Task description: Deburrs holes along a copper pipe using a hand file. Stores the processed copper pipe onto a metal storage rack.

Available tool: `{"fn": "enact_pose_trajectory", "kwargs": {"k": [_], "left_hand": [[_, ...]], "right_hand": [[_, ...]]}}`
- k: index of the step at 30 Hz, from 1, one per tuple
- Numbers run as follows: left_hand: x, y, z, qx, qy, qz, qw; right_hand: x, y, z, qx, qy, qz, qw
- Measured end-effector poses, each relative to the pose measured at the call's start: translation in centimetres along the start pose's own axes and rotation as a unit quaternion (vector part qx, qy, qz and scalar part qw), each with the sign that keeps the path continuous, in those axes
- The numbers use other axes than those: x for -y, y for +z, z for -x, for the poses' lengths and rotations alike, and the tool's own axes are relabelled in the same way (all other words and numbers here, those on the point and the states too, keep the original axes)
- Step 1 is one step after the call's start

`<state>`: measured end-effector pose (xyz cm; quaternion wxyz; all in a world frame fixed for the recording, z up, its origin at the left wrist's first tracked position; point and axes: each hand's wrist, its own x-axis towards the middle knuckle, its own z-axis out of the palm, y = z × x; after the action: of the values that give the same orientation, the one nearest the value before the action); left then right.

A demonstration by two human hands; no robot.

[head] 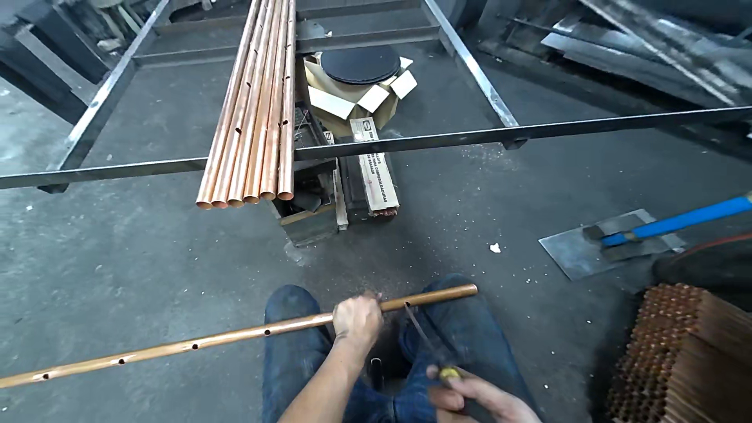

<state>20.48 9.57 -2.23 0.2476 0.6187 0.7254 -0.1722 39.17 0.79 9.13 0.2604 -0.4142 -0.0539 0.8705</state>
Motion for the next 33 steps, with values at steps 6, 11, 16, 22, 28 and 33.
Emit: {"fn": "enact_pose_trajectory", "kwargs": {"k": [6, 11, 16, 22, 28, 33], "left_hand": [[2.2, -2.9, 0.8, 0.132, 0.060, -0.007, 0.989], [3.6, -3.2, 1.3, 0.210, 0.092, -0.031, 0.973], [3.2, -3.8, 0.2, 0.234, 0.086, 0.006, 0.968], [2.6, -3.7, -1.6, 0.267, 0.061, 0.007, 0.962], [2.6, -3.7, -2.8, 0.297, 0.069, 0.005, 0.952], [2.6, -3.6, -3.4, 0.315, 0.081, 0.008, 0.946]], "right_hand": [[4.7, 0.6, 4.4, 0.036, -0.194, 0.328, 0.924], [5.1, -3.3, 3.2, -0.018, -0.281, 0.560, 0.779], [4.6, -4.0, 1.6, -0.120, -0.247, 0.773, 0.572], [4.5, -5.1, 0.1, -0.128, -0.167, 0.843, 0.495], [3.1, -4.9, 0.2, -0.126, -0.154, 0.871, 0.448], [1.9, -5.1, 1.0, -0.084, -0.133, 0.889, 0.430]]}}
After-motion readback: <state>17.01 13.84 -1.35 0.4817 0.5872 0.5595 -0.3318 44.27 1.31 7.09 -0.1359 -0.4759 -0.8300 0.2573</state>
